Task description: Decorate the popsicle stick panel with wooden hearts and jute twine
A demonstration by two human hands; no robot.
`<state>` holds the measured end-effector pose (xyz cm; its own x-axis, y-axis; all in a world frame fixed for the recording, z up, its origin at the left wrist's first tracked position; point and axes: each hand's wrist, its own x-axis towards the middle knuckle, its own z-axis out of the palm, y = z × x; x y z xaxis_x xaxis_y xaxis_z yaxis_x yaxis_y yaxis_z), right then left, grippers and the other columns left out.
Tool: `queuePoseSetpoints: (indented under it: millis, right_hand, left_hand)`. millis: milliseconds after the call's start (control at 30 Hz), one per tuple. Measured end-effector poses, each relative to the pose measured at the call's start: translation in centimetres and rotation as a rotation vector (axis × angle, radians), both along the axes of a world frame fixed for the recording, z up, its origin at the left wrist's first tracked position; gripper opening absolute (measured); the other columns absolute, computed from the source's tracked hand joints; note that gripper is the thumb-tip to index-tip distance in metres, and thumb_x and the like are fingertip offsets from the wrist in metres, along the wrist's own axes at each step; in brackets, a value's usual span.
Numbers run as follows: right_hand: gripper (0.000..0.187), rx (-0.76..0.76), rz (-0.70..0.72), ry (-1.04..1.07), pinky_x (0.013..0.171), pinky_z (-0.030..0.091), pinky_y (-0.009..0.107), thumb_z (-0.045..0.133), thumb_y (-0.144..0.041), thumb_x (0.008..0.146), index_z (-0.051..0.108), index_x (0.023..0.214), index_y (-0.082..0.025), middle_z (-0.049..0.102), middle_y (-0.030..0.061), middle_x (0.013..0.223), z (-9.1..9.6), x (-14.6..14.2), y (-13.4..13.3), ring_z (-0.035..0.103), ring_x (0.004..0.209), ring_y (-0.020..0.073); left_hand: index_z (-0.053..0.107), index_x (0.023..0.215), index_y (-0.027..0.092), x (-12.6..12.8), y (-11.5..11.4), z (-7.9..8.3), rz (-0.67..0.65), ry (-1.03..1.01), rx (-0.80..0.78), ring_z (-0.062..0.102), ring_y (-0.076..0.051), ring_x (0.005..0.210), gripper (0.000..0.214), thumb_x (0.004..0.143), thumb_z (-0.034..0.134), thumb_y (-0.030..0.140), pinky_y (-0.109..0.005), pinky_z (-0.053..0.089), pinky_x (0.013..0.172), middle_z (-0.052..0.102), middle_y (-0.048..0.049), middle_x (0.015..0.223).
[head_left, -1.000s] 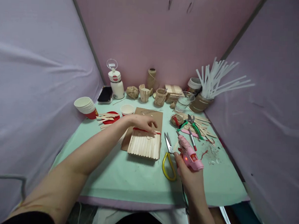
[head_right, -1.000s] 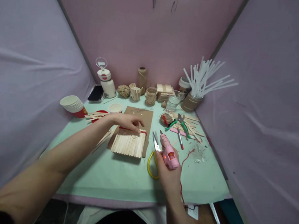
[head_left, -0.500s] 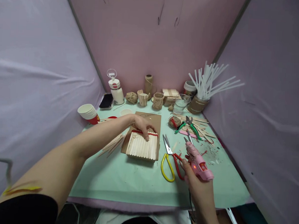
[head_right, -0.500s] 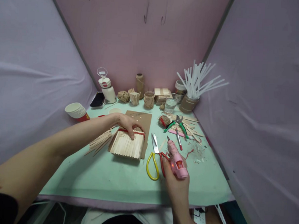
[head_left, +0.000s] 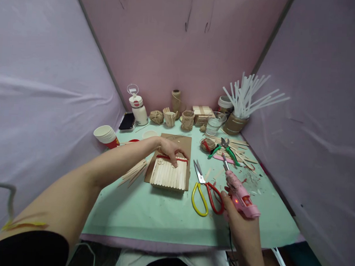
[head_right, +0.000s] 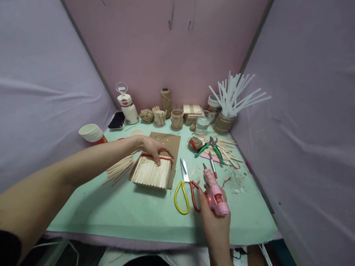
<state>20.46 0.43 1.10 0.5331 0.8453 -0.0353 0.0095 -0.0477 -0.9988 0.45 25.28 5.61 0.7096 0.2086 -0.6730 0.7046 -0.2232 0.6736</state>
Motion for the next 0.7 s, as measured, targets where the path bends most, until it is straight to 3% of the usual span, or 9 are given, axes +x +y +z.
queuePoseSetpoints:
  millis: [400, 700]
  right_hand:
    - [0.062, -0.088, -0.024, -0.051, 0.097, 0.049, 0.041, 0.068, -0.047, 0.077, 0.058, 0.134, -0.024, 0.063, 0.0085, 0.132, 1.5, 0.2, -0.4, 0.052, 0.127, 0.0323]
    - [0.061, -0.086, -0.027, -0.039, 0.100, 0.046, 0.043, 0.068, -0.046, 0.076, 0.059, 0.133, -0.025, 0.058, 0.0081, 0.138, 1.5, 0.5, -0.2, 0.051, 0.129, 0.0326]
  left_hand:
    - [0.056, 0.132, 0.028, 0.3, 0.2, -0.4, 0.014, 0.012, -0.031, 0.053, -0.016, 0.054, 0.094, 0.044, 0.087, 0.033, -0.027, 0.044, 0.050, 0.058, 0.0058, 0.061]
    - [0.054, 0.136, 0.023, 0.3, 0.2, 0.0, 0.002, 0.036, -0.010, 0.052, -0.018, 0.054, 0.097, 0.045, 0.088, 0.034, -0.030, 0.042, 0.051, 0.059, 0.0030, 0.060]
